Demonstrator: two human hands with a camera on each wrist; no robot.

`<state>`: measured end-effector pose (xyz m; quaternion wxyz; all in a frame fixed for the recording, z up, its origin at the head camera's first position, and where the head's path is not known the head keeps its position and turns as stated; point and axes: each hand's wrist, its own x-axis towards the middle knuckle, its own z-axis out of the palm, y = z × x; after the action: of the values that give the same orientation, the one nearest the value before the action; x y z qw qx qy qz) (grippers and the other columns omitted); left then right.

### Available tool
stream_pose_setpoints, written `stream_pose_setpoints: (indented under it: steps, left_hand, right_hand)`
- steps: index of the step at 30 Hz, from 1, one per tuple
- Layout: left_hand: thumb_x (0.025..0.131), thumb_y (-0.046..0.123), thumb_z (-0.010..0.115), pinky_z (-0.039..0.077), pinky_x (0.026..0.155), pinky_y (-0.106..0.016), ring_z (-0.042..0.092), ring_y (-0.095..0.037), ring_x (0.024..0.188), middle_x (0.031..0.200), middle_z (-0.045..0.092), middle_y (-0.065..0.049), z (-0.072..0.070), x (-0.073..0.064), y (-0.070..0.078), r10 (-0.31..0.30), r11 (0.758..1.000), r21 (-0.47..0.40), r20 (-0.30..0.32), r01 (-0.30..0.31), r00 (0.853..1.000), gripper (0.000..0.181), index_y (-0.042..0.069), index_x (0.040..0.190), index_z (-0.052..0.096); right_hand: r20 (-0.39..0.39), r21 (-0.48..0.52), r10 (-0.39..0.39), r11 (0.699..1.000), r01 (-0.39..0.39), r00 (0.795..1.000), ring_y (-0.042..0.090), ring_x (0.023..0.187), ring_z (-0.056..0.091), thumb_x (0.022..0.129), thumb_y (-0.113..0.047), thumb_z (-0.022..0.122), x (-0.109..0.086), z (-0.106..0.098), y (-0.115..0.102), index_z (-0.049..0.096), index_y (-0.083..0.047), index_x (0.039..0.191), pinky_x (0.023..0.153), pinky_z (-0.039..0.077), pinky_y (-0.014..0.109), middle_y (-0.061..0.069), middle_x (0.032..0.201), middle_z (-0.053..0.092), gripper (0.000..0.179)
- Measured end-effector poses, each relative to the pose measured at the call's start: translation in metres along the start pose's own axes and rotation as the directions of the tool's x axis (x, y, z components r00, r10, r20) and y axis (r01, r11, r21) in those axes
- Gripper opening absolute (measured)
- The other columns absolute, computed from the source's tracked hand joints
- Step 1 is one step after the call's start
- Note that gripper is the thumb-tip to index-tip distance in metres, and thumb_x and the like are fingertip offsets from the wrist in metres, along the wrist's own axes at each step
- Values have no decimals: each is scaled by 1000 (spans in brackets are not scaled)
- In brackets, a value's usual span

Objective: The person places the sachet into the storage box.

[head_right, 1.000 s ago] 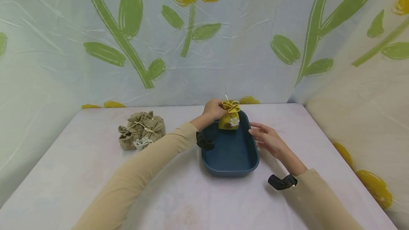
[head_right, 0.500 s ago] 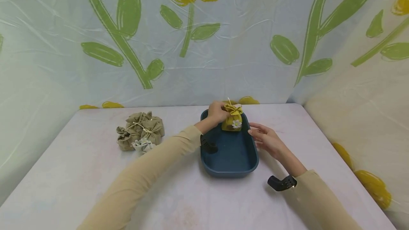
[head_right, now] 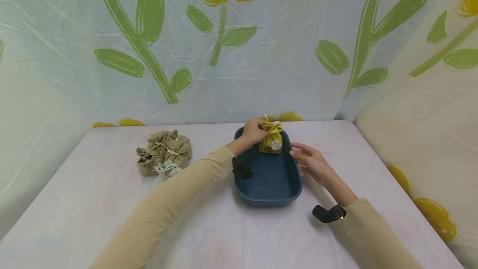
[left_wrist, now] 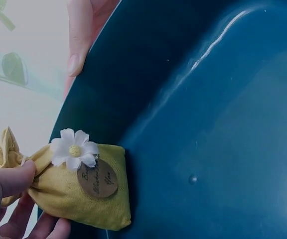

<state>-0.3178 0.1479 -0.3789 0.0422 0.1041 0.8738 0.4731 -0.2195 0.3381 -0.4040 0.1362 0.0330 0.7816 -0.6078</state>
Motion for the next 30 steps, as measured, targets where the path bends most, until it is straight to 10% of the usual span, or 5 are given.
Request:
stream_pose_setpoints:
  steps: [30]
  left_hand:
    - [83,10,75,54,75,-28,64,-24,102,112,69,-9,-47,-26,0,31,993,-113,167,-12,985,43,15,124,65]
  right_hand:
    - [-50,-96,-35,995,30,998,-1,87,54,99,-35,52,-5,5,-3,27,-2,149,76,51,20,-19,97,55,65]
